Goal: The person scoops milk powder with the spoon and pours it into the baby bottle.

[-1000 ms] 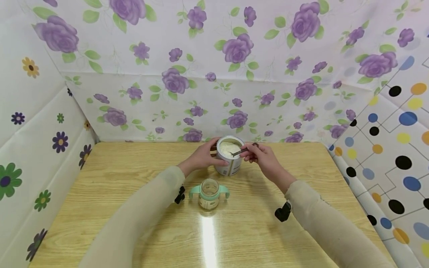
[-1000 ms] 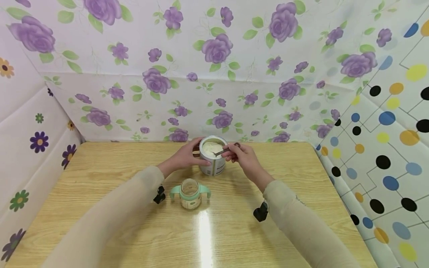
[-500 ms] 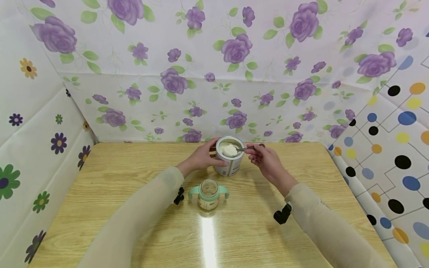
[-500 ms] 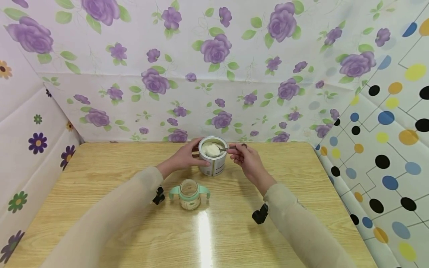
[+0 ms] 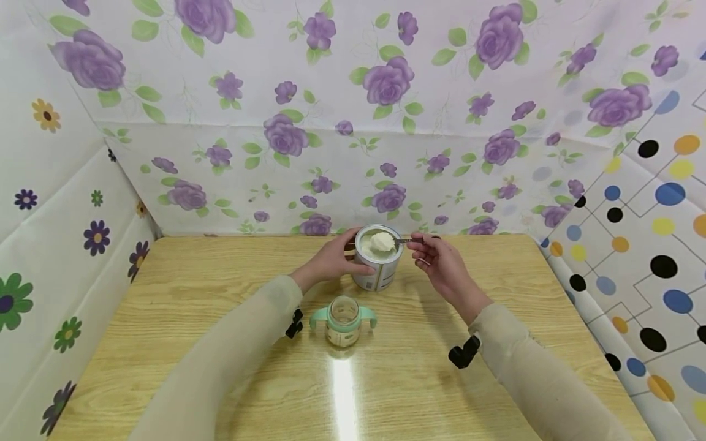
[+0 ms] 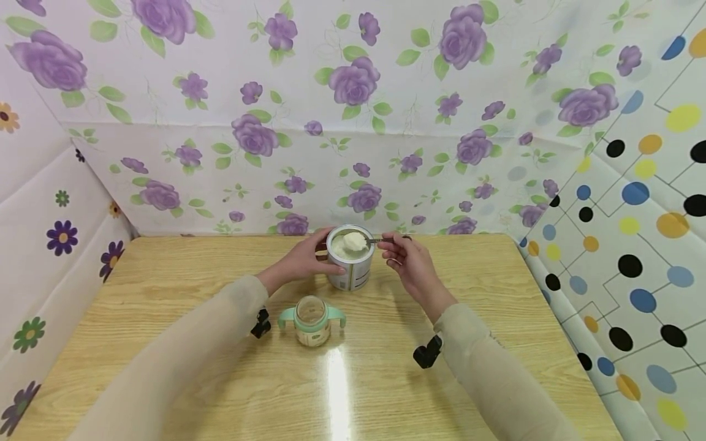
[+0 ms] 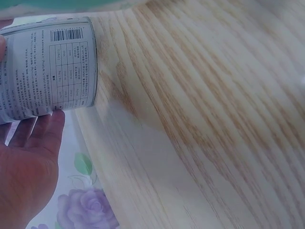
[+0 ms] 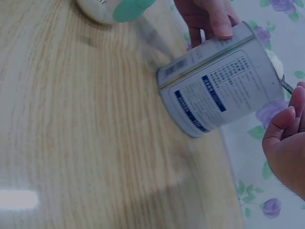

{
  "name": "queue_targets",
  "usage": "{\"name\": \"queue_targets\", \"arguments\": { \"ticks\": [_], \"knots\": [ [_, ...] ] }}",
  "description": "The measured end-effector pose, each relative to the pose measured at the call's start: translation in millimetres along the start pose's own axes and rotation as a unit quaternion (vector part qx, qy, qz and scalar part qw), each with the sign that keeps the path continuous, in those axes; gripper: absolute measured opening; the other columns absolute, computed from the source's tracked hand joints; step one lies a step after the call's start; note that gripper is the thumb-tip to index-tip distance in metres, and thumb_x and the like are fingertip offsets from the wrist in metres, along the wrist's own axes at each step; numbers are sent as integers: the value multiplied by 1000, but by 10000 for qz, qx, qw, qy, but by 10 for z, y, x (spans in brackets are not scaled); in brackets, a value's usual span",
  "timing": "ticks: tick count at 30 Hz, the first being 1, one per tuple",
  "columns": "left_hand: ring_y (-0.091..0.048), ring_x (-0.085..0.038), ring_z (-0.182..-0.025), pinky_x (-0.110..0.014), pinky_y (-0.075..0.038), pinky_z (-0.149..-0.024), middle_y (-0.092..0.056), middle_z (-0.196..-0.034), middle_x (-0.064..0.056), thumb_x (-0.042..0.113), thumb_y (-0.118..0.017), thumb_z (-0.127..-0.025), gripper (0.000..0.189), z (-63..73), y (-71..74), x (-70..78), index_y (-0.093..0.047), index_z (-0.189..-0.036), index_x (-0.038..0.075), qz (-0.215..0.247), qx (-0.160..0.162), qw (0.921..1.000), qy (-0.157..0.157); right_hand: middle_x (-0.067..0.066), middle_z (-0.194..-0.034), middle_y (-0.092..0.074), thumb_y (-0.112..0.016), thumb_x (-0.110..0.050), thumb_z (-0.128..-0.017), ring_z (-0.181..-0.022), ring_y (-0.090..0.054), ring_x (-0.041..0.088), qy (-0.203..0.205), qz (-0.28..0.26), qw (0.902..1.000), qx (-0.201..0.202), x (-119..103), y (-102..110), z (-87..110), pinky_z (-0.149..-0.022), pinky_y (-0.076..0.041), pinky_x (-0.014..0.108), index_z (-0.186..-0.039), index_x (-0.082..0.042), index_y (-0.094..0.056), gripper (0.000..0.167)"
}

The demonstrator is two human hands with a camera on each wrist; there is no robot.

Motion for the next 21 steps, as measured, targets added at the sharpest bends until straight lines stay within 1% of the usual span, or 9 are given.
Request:
{"name": "queue_targets", "arguments": {
  "ticks": [3, 9, 13, 16, 21],
  "knots": [
    [-49, -31, -147, -44, -50, -116, -49, -160, -6, 22, -94, -86, 99, 6, -1, -5, -36, -167, 20, 17, 0, 10000, 14, -2, -100, -76, -42, -26, -118, -87, -64, 13, -78, -55, 9999, 67, 44, 20, -15, -80, -54, 26, -125, -7, -67, 32],
    [-49, -32, -148, -45, -50, -117, -49, -160, -7, 21, -94, -86, 99, 15, 2, 2, -36, -166, 20, 41, 17, 10000, 32, -3, -99, -76, -42, -25, -118, -87, -64, 13, 8, 2, 10000, 85, 58, 15, -26, -81, -54, 26, -126, -7, -67, 32],
    [-48, -33, -148, -45, -50, -117, -48, -161, -7, 22, -94, -86, 100, 13, -4, 0, -35, -167, 20, -3, 1, 10000, 42, -3, -98, -77, -42, -24, -118, -86, -65, 13, 10, -30, 9999, 136, 62, 16, -18, -80, -54, 27, -122, -9, -70, 32],
    [-48, -32, -148, -45, -50, -117, -48, -161, -6, 22, -94, -86, 100, 15, -6, 3, -35, -167, 20, -14, -4, 10000, 39, -2, -97, -77, -42, -24, -118, -86, -65, 13, 0, -65, 9999, 105, 68, 11, -12, -80, -54, 26, -120, -11, -71, 33],
    [-49, -31, -147, -45, -50, -117, -48, -161, -5, 22, -94, -86, 99, 12, -3, 11, -36, -167, 20, -26, 4, 10000, 5, -2, -95, -78, -40, -23, -119, -83, -66, 11, -63, -206, 9998, 3, 101, 3, -14, -78, -54, 23, -118, -10, -72, 34]
  ]
}}
Point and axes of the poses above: each hand's wrist, its own z-axis away from the middle knuckle, its own y-axis out of the back of the hand, x = y × z, the point moved 9 cm from there along -z, towards the middle knuckle
